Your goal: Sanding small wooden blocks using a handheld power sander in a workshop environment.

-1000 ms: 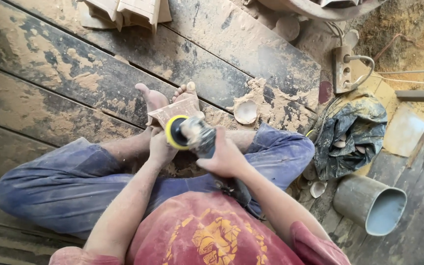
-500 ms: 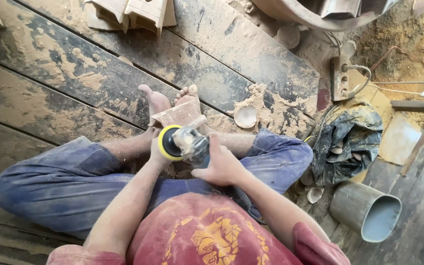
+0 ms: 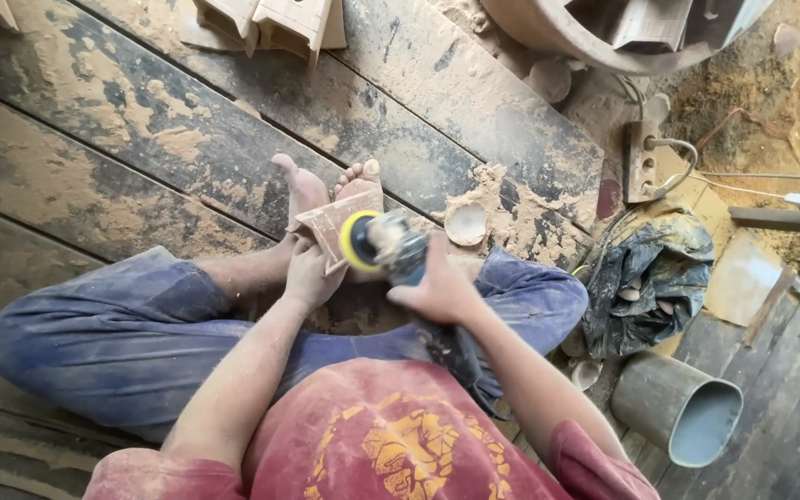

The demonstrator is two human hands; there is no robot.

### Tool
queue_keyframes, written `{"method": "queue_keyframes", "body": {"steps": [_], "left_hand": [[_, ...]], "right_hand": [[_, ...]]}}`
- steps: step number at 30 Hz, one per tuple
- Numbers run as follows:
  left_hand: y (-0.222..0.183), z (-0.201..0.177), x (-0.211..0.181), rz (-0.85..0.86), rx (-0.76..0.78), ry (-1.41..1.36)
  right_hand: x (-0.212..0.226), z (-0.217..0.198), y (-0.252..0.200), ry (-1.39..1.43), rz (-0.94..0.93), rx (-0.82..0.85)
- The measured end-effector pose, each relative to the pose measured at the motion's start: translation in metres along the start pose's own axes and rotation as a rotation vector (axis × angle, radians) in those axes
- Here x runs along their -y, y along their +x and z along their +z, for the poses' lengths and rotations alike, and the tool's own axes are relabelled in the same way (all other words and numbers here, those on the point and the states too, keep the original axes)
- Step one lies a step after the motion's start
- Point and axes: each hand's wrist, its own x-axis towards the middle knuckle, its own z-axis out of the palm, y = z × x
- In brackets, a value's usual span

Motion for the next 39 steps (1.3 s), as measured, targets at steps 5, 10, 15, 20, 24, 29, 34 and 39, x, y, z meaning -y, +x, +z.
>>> {"method": "queue_keyframes", "body": {"steps": [5,10,15,20,24,29,34,39], "left_hand": [[0.026,-0.036,-0.015,0.000,0.059,-0.021],[0.009,-0.008,-0.004,-0.032,-0.020,-0.078],[0.000,0.003,0.001,0.015,-0.042,-0.064],[0.020,-0.028,-0.013,-0.072,-0.017,-0.164],[0.006,-0.024,-0.007,-0.200,0.072,-0.236],[0.020,-0.031,-0.016,-0.174,0.065,-0.157],[0.033,-0.053,-0.018,-0.210,0.248,-0.145],[0.045,-0.084,-0.023,-0.938,0.550,-0.783]], "right_hand": [[0.014,0.019,0.004,-0.039,-0.068,0.136],[-0.009,-0.002,0.030,-0.103,0.046,0.056],[-0.026,-0.022,0.042,0.013,0.097,-0.119],[0.018,0.006,0.020,-0.021,0.005,0.063],[0.030,0.026,0.026,-0.076,-0.155,0.134],[0.018,0.007,0.051,-0.065,-0.137,0.061],[-0.027,-0.009,0.069,0.021,-0.028,-0.099],[-0.104,0.001,0.071,0.752,-0.203,-0.343]]}}
